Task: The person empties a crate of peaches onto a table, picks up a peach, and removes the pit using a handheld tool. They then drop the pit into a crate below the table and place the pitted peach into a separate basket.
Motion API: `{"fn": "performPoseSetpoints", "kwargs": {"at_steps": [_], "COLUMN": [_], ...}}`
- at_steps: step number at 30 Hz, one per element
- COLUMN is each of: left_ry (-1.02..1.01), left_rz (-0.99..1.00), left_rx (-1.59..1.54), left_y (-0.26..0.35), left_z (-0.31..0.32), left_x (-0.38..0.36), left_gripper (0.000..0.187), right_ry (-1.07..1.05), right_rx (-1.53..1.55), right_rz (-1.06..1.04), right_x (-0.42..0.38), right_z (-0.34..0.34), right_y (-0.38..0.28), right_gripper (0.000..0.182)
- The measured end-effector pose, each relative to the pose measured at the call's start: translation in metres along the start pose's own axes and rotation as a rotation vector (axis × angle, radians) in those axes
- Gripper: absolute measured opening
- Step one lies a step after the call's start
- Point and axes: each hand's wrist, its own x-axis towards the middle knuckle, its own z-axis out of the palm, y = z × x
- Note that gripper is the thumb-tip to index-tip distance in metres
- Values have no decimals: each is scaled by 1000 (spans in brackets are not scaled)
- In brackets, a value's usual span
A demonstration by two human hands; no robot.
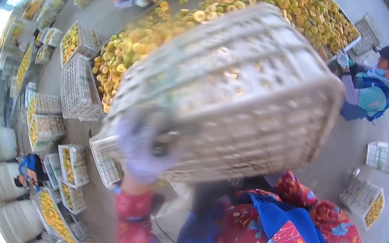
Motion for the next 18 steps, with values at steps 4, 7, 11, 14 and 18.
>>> {"fn": "performPoseSetpoints", "kwargs": {"at_steps": [4,7,11,14,18], "left_ry": [119,117,-3,-209,-398], "left_rz": [107,90,62,-7,-35], "left_rx": [-497,-643,-605,-702,-817], "left_y": [46,108,188,262,385], "left_z": [51,86,135,208,349], "left_x": [-39,-43,-38,-52,-97], "left_gripper": [40,39,42,39,30], "right_ry": [192,365,513,570,630], "right_rx": [-18,34,153,229,308], "right_rz": [-94,-164,-211,-203,-152], "right_x": [-105,-186,-256,-279,-305], "right_z": [-90,-158,-235,-297,-393], "right_y": [2,0,10,15,14], "right_gripper": [30,31,31,32,32]}}
